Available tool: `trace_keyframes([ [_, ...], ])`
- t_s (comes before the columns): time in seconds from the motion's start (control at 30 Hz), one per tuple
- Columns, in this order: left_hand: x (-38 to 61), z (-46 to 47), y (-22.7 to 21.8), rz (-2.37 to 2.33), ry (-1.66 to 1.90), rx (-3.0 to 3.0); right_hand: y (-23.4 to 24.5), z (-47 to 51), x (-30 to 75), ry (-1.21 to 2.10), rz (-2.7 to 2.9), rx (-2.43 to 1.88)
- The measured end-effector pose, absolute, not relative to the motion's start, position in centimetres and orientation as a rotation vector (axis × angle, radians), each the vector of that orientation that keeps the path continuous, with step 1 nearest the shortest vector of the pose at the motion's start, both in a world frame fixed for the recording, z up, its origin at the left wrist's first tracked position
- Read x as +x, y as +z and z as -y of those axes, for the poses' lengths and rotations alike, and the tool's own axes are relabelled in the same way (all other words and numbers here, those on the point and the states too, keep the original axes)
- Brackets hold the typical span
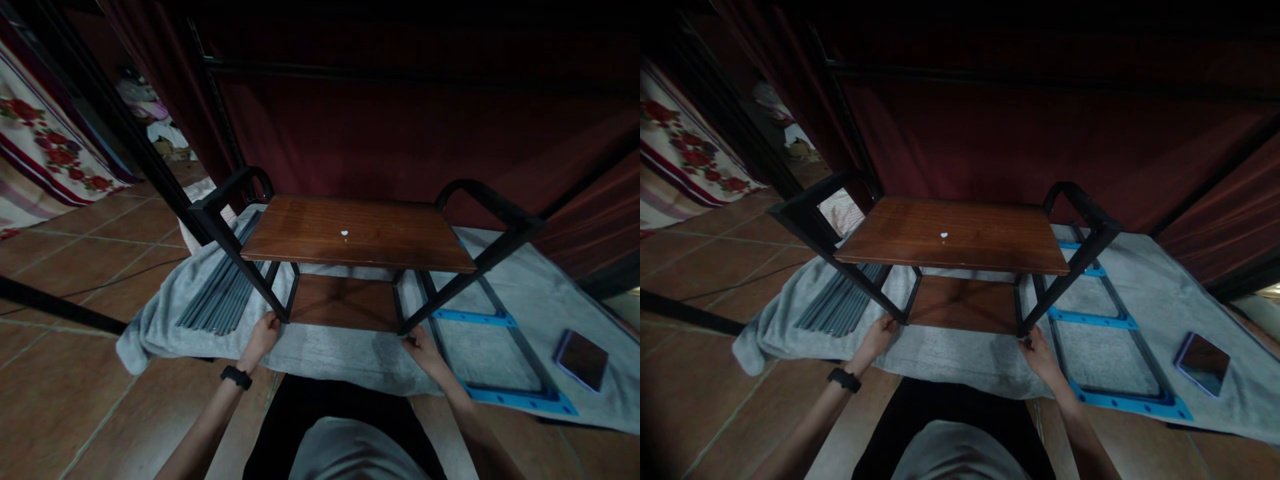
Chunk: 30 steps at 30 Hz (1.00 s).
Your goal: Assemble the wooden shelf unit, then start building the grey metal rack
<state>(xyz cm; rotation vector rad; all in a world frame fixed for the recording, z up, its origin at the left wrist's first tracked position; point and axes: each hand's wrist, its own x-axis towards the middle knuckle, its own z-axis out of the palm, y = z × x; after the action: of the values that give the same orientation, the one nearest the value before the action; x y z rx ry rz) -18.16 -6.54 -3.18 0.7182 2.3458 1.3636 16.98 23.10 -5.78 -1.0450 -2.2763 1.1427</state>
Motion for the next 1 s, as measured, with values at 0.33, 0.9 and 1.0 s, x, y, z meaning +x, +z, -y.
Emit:
trace_keyframes([
  [0.33, -18.2, 6.1, -2.8, -2.268, 1.285, 0.569, -7.3, -23.9, 16.5, 0.827, 2.448, -1.042],
  [0.9, -17.5, 6.1, -2.4, -1.997, 1.533, 0.337, -6.7, -25.6, 17.4, 1.247, 2.226, -1.261],
  [1.0, -17.5, 6.1, -2.5, -1.991, 1.555, 0.348, -6.7, -25.4, 17.3, 1.369, 2.129, -1.269],
])
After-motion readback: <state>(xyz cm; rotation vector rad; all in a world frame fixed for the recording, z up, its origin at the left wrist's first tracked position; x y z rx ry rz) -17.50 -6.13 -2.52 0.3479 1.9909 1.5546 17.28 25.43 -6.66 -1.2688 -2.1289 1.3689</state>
